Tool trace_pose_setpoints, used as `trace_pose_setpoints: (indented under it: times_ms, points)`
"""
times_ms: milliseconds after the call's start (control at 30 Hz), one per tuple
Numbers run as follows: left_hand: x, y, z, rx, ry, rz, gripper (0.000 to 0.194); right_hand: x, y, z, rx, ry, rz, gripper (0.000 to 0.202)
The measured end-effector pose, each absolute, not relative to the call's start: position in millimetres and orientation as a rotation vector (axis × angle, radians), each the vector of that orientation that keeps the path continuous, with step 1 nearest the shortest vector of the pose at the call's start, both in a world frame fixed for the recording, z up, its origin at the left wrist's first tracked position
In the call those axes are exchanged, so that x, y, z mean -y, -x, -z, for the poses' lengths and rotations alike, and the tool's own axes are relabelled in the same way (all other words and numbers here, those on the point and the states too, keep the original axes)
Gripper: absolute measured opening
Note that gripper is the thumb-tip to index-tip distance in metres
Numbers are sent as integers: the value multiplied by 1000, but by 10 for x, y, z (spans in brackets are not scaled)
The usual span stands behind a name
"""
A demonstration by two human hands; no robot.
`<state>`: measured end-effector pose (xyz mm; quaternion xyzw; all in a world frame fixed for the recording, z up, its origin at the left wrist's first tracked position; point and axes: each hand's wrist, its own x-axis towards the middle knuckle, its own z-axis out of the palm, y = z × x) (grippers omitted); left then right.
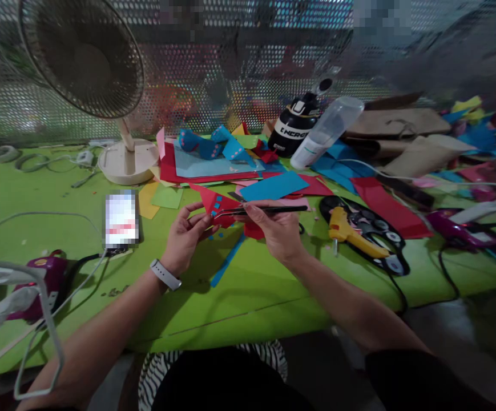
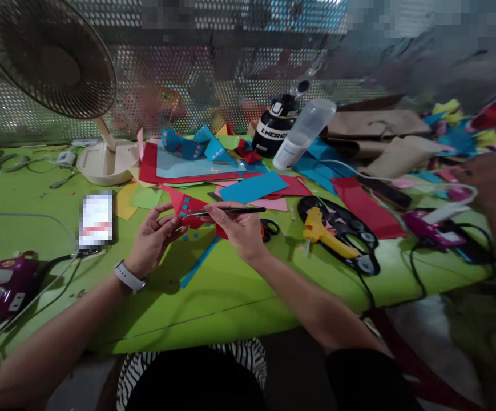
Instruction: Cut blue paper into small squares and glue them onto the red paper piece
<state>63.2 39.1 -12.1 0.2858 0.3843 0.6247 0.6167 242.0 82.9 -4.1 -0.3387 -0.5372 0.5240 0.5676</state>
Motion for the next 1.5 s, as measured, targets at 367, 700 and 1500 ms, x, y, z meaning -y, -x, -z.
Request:
trace_pose_setpoints:
  times_ms: [367,700,1500]
  points:
    - [-394,-627,129,-895,-665,-1438,41,-815,-2417,25,1249,814,-1233,24]
    - [-394,-613,144,-895,-686,-1430,42,-833,-2449,-1,1274,769,-1133,24]
    - [-397,-585,91,-937,-620,-1449,48,-1154,-2827,-34,2133,894,-448,27]
